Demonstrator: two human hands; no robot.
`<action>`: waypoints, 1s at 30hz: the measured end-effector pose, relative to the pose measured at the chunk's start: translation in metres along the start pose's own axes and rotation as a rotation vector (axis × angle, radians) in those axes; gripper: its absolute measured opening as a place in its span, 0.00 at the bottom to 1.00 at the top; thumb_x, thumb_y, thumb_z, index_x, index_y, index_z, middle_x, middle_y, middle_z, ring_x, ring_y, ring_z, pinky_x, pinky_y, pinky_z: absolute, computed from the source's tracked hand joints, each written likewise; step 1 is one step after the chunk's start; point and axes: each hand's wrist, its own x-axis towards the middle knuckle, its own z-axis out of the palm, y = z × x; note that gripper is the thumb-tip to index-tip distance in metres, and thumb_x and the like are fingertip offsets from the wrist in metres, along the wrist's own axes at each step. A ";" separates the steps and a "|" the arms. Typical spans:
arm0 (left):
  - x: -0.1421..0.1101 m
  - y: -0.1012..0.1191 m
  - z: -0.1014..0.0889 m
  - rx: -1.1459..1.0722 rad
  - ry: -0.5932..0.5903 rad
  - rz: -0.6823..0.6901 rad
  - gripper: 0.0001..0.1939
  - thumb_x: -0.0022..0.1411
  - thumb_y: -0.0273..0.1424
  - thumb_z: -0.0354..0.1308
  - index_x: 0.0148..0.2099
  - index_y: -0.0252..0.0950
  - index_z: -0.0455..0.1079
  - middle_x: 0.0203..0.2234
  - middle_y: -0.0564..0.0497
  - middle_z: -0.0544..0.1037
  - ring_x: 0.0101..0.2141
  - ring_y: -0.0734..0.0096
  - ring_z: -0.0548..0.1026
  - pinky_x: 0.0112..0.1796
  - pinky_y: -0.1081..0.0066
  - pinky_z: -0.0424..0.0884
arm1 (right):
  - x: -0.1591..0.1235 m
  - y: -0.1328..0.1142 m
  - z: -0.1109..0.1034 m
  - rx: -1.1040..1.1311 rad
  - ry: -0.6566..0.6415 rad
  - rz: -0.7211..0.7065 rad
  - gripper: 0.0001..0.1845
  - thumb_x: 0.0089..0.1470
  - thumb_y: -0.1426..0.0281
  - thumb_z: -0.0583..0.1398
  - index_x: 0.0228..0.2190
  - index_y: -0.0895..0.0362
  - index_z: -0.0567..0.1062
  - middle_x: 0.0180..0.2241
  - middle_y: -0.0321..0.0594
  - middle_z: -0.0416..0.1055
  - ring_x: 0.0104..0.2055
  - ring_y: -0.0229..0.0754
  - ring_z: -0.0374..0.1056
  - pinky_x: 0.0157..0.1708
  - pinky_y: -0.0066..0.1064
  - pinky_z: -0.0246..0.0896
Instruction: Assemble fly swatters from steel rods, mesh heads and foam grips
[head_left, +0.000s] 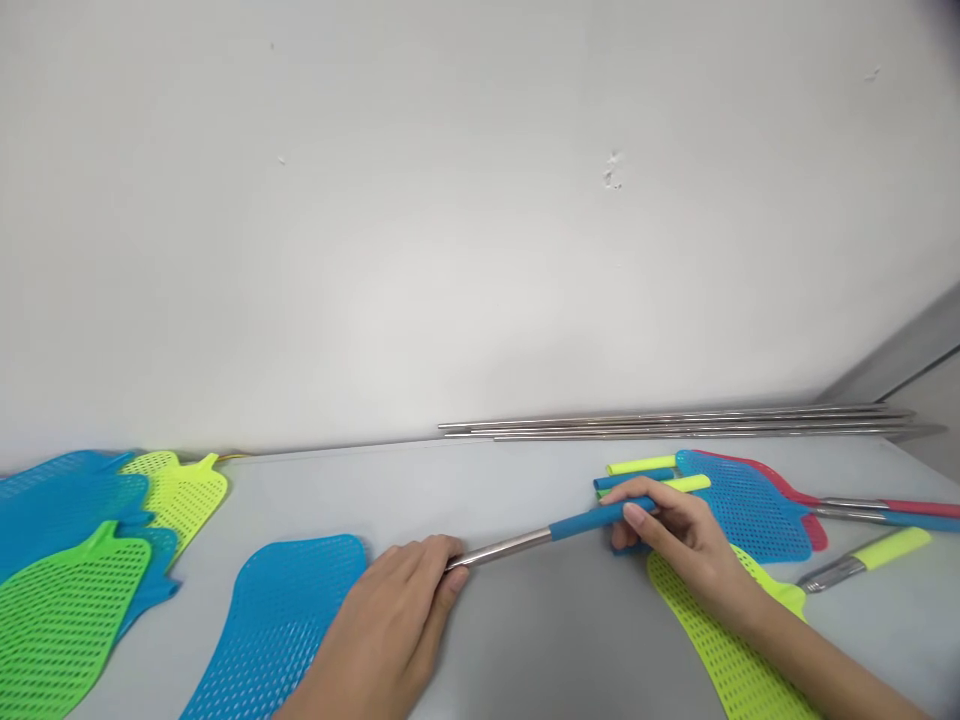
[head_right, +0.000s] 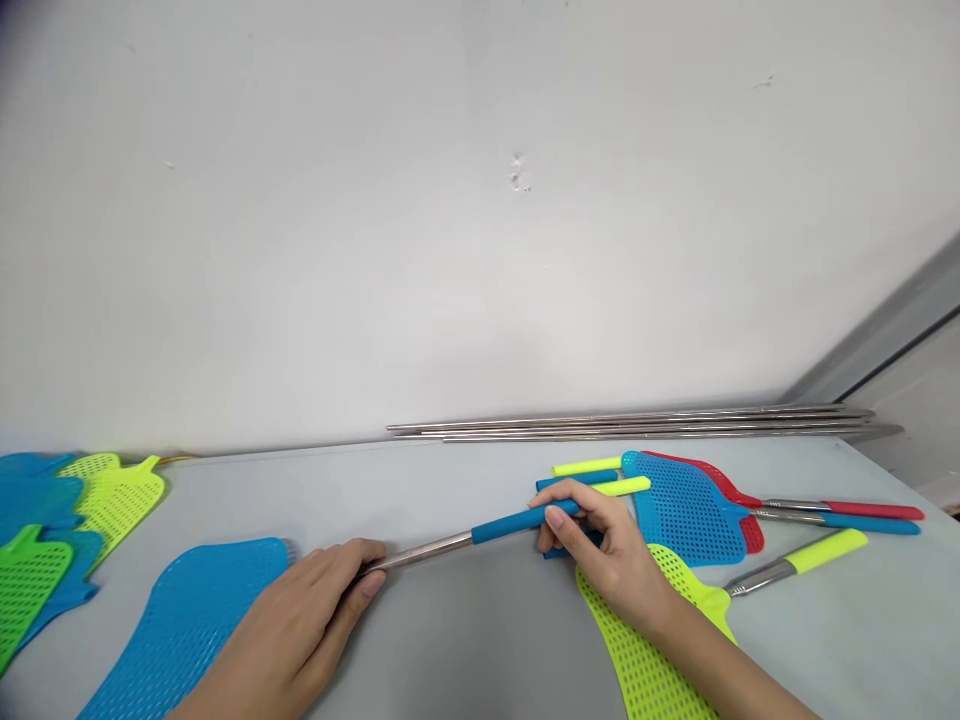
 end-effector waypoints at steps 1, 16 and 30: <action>-0.001 -0.001 0.001 0.005 -0.001 0.001 0.10 0.66 0.36 0.42 0.39 0.41 0.63 0.27 0.55 0.73 0.29 0.70 0.73 0.30 0.70 0.69 | 0.000 0.001 0.000 -0.021 -0.009 0.000 0.16 0.56 0.60 0.53 0.37 0.59 0.70 0.23 0.38 0.69 0.27 0.36 0.66 0.28 0.26 0.60; -0.006 -0.003 0.006 0.101 0.061 0.026 0.14 0.66 0.35 0.41 0.32 0.39 0.64 0.26 0.53 0.71 0.28 0.69 0.71 0.32 0.67 0.68 | -0.003 0.002 -0.001 -0.233 0.021 -0.172 0.09 0.55 0.65 0.55 0.37 0.54 0.72 0.28 0.37 0.71 0.29 0.35 0.67 0.28 0.25 0.61; -0.007 0.001 0.001 0.232 0.089 0.290 0.12 0.65 0.26 0.39 0.28 0.38 0.56 0.20 0.55 0.70 0.20 0.72 0.68 0.22 0.73 0.61 | -0.020 -0.048 -0.002 -0.562 -0.322 -0.108 0.13 0.52 0.59 0.55 0.28 0.50 0.77 0.29 0.40 0.73 0.29 0.42 0.68 0.27 0.27 0.61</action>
